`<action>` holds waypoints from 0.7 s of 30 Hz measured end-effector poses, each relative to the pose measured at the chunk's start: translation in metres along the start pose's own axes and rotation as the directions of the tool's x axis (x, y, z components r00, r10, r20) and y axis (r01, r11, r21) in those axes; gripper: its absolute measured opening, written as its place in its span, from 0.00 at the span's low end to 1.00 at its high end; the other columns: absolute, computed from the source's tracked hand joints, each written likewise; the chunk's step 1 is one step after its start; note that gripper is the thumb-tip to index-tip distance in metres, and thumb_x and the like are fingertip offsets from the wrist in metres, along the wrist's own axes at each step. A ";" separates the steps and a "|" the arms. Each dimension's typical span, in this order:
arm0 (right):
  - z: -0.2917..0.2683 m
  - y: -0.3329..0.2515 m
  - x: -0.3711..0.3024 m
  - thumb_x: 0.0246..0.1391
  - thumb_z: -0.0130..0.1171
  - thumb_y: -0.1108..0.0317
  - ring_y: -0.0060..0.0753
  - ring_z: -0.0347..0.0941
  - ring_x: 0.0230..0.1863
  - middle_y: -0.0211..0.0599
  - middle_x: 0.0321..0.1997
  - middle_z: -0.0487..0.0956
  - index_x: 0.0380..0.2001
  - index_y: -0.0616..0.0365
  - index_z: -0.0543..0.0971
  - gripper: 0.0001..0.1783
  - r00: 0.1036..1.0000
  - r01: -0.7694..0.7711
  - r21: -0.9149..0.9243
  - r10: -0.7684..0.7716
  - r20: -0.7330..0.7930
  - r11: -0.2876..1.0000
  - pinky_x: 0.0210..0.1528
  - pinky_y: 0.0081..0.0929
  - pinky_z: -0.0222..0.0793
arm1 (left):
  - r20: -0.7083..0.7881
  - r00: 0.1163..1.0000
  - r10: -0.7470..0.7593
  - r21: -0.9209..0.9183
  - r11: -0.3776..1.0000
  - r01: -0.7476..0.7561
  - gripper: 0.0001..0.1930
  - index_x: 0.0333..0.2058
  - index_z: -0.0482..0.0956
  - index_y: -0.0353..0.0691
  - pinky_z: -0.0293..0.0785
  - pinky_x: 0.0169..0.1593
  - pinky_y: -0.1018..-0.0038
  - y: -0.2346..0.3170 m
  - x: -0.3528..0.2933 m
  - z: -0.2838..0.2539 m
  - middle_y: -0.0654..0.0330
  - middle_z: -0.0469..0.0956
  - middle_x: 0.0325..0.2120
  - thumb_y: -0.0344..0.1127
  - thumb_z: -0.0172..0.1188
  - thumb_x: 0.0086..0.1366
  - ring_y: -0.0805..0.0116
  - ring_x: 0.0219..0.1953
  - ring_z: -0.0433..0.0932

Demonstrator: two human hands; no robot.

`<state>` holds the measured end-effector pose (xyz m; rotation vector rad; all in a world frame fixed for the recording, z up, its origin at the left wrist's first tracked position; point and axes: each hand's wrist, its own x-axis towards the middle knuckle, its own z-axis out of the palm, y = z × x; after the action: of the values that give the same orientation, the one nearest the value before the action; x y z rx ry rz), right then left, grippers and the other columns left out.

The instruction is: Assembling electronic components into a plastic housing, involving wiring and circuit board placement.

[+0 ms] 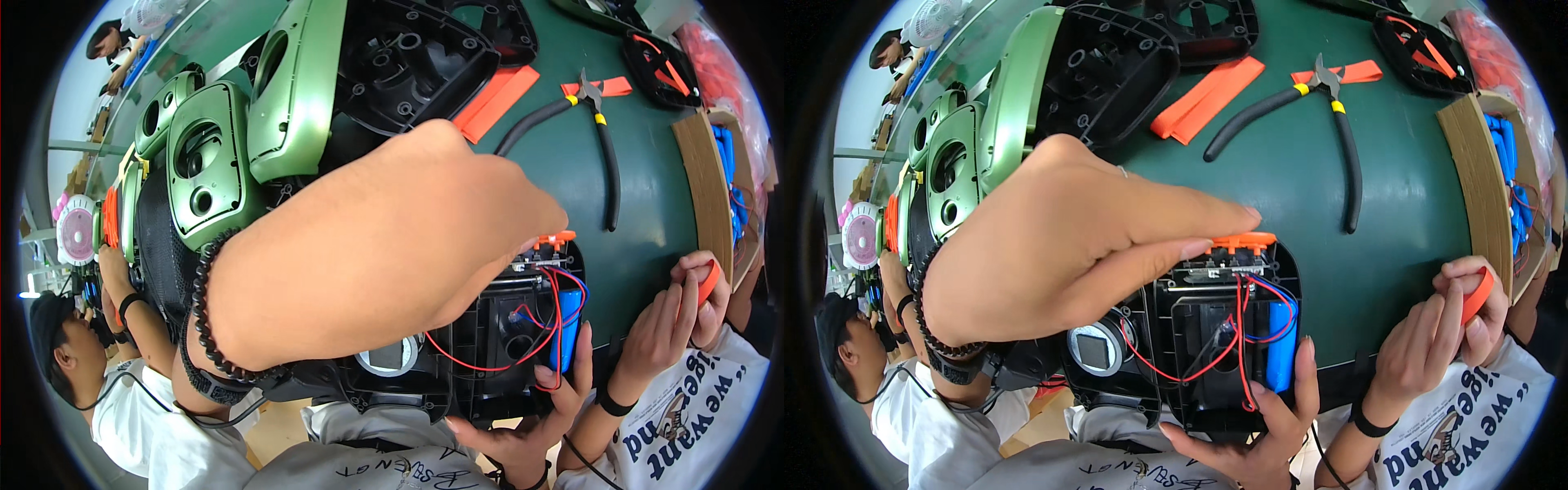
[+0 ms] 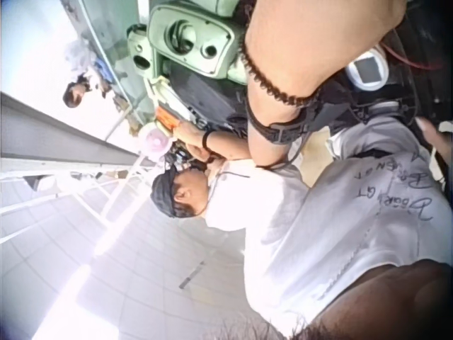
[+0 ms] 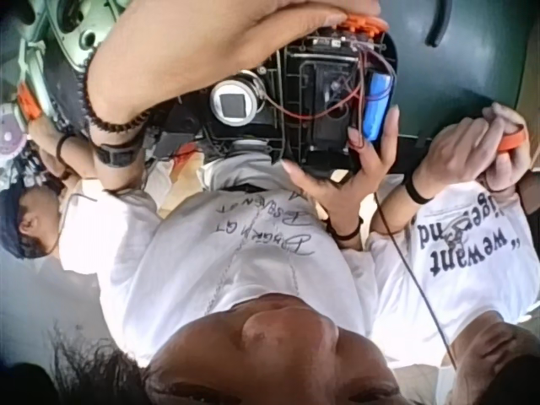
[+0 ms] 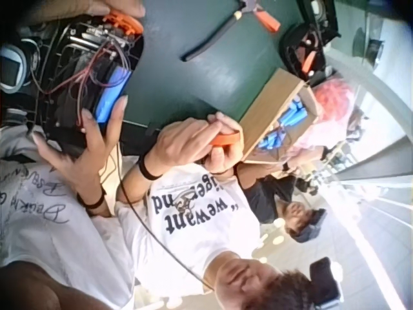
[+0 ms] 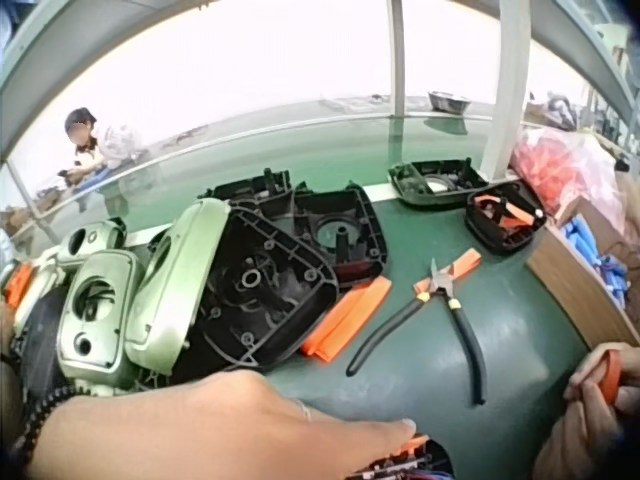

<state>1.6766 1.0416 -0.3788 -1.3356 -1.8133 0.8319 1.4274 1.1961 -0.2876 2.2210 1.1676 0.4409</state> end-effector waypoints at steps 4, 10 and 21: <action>0.000 -0.001 0.000 0.32 0.90 0.42 0.68 0.60 0.77 0.72 0.79 0.51 0.58 0.52 0.63 0.57 1.000 0.005 -0.032 -0.006 -0.006 0.999 0.76 0.58 0.66 | -0.079 0.995 0.058 -0.042 0.997 -0.061 0.13 0.50 0.89 0.42 0.73 0.24 0.69 -0.002 -0.003 0.005 0.55 0.85 0.25 0.27 0.67 0.68 0.54 0.20 0.79; 0.000 0.000 0.000 0.33 0.89 0.41 0.68 0.60 0.77 0.73 0.79 0.52 0.57 0.53 0.63 0.57 1.000 0.010 -0.046 -0.011 -0.010 0.999 0.76 0.59 0.65 | -0.081 0.990 0.113 0.040 0.993 -0.110 0.13 0.51 0.89 0.42 0.71 0.23 0.67 -0.002 -0.004 0.005 0.53 0.82 0.22 0.28 0.68 0.68 0.52 0.19 0.77; -0.002 0.001 0.001 0.36 0.88 0.40 0.68 0.59 0.78 0.71 0.80 0.51 0.59 0.52 0.63 0.56 0.999 0.032 -0.041 -0.030 0.038 0.999 0.76 0.58 0.65 | -0.130 0.983 0.133 0.055 0.990 -0.127 0.15 0.50 0.89 0.43 0.69 0.21 0.67 -0.003 -0.003 0.006 0.55 0.80 0.19 0.26 0.70 0.65 0.55 0.17 0.77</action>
<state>1.6783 1.0426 -0.3783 -1.3227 -1.8855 0.8119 1.4273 1.1933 -0.2940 2.3473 1.1134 0.6309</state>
